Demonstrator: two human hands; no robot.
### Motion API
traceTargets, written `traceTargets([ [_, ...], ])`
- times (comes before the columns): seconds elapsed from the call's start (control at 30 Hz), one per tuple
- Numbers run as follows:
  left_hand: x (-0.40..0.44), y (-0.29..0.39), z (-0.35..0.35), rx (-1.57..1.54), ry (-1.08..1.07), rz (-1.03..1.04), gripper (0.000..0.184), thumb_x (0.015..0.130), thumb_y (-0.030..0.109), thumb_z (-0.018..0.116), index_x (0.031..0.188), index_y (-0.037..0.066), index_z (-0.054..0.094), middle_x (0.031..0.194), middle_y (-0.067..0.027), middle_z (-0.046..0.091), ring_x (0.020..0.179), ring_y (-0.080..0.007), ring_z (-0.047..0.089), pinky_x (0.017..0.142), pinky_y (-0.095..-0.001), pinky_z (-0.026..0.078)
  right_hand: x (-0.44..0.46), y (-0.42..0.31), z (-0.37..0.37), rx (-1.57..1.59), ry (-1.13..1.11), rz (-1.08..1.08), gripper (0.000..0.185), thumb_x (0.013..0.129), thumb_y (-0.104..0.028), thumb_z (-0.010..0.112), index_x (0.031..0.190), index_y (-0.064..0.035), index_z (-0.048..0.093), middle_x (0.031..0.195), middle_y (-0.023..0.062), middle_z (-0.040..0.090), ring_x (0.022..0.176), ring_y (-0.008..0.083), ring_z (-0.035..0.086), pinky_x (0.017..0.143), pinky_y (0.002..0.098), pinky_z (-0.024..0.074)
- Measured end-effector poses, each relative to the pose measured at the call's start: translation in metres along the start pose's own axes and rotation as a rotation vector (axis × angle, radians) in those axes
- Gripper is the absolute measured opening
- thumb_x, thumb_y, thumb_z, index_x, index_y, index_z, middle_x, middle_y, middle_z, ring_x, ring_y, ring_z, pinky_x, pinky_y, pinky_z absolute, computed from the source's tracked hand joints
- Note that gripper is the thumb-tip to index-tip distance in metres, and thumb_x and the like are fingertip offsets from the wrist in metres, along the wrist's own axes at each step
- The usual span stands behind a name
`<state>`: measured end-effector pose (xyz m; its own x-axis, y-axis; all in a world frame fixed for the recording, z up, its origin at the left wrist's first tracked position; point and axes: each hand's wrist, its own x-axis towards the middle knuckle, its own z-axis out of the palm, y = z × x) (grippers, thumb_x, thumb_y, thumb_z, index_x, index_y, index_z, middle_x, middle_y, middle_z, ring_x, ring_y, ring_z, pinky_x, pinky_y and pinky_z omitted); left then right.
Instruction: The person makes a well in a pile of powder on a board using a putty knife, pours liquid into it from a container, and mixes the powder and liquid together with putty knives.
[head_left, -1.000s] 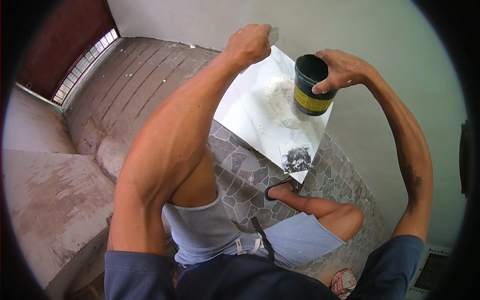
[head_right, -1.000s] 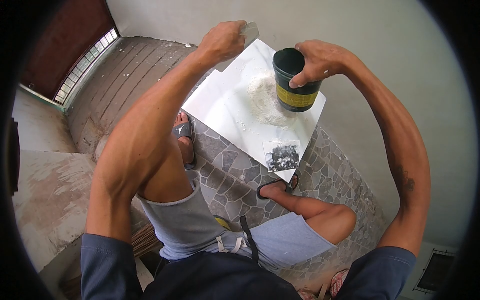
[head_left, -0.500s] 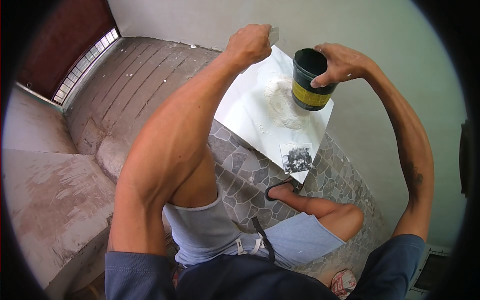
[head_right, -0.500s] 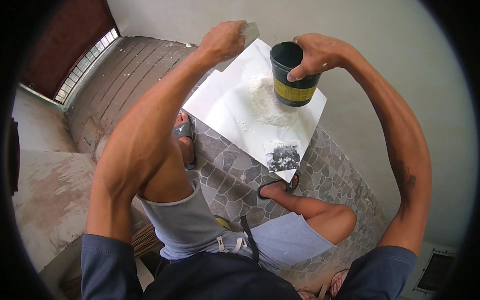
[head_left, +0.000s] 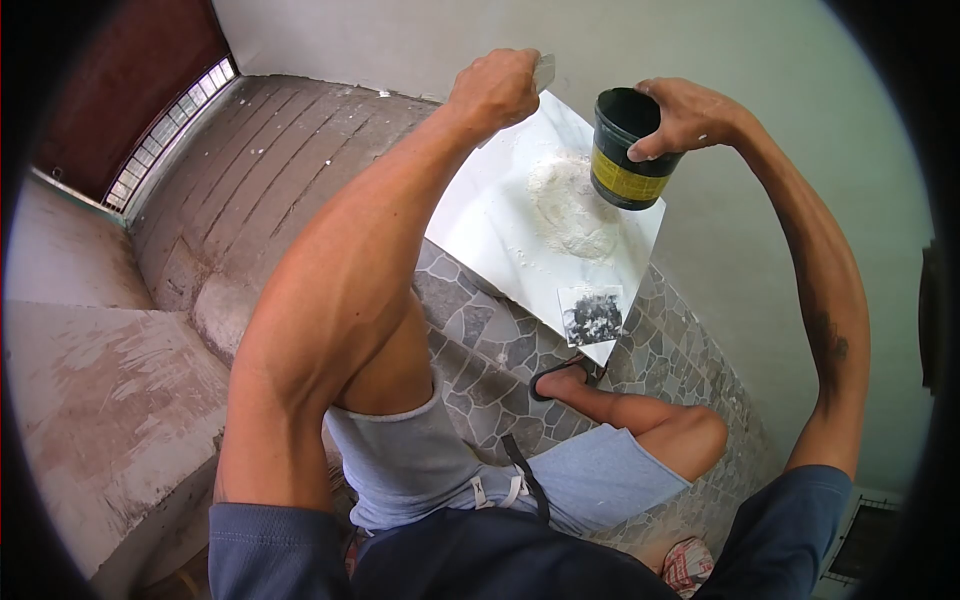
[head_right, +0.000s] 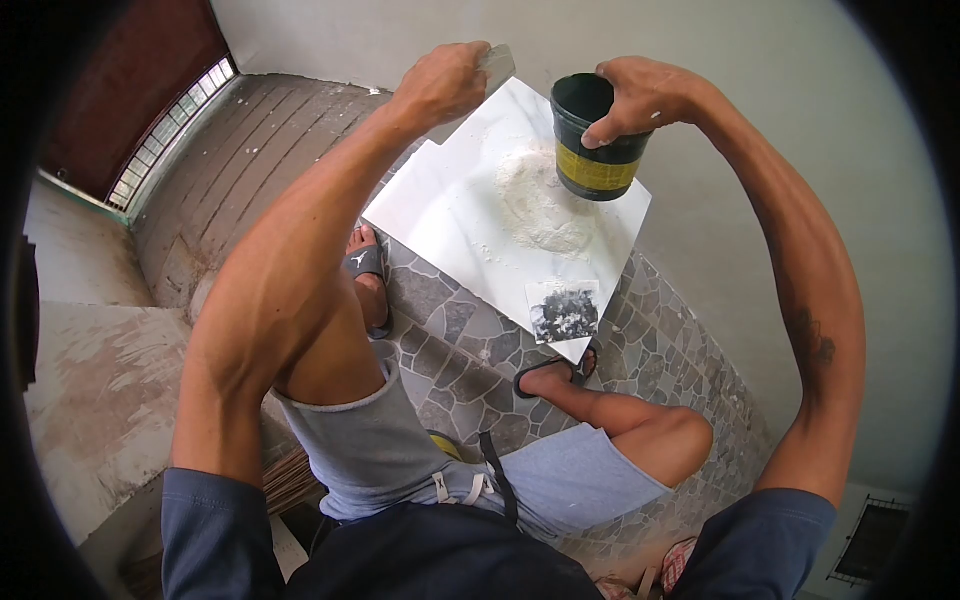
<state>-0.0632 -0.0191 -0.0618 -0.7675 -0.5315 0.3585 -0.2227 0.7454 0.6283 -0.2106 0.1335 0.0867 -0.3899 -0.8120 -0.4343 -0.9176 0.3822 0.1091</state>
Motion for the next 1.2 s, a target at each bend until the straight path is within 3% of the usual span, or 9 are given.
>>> traceTargets([
  [1.2, -0.002, 0.004, -0.001, -0.008, -0.007, 0.0, 0.025, 0.084, 0.008, 0.055, 0.106, 0.0, 0.064, 0.102, -0.0249, 0.068, 0.097, -0.0431, 0.065, 0.084, -0.0515, 0.052, -0.001, 0.015, 0.001, 0.007, -0.028, 0.051, 0.099, 0.053, -0.045, 0.086, 0.13, 0.0072, 0.054, 0.122, 0.0273, 0.064, 0.109, 0.0415, 0.066, 0.087, 0.0467, 0.06],
])
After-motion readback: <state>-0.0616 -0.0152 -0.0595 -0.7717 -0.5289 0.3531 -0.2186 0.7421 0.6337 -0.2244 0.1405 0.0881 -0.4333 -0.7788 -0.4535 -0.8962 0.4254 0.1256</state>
